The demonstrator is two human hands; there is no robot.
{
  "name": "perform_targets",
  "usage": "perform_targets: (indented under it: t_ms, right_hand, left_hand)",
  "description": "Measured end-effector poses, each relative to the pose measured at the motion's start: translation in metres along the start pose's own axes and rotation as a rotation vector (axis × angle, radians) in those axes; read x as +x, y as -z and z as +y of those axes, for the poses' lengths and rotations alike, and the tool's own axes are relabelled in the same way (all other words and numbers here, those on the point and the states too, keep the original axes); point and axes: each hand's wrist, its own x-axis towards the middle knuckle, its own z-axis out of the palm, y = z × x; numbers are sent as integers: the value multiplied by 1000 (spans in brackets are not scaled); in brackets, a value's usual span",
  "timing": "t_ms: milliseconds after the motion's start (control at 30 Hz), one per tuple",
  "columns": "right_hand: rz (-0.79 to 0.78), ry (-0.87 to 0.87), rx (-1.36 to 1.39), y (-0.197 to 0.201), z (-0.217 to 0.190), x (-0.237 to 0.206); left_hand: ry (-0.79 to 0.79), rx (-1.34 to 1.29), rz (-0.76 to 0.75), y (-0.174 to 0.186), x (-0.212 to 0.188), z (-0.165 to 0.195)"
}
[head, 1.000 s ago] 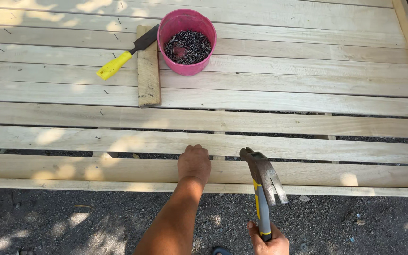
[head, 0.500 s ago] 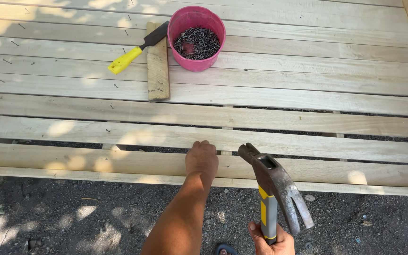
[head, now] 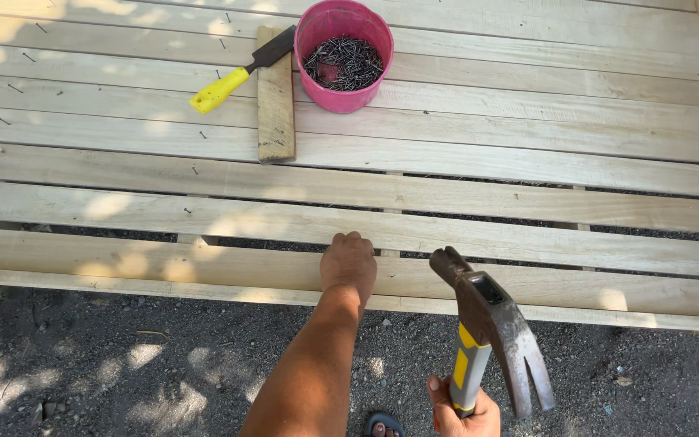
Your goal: The person hammers nails into a wooden slatted structure using a claw hammer. They repeatedly pick nails from a pink bucket and drive them into the wood at various locations along the frame and slats.
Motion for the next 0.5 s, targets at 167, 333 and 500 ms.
perform_targets:
  t_ms: [167, 333, 500]
  right_hand:
    - [-158, -216, -471, 0, 2, 17]
    - [-63, -82, -126, 1, 4, 6]
    - [-142, -238, -525, -5, -11, 21]
  left_hand:
    - [179, -335, 54, -1, 1, 3]
    - [101, -207, 30, -2, 0, 1]
    - [192, -389, 51, -4, 2, 0]
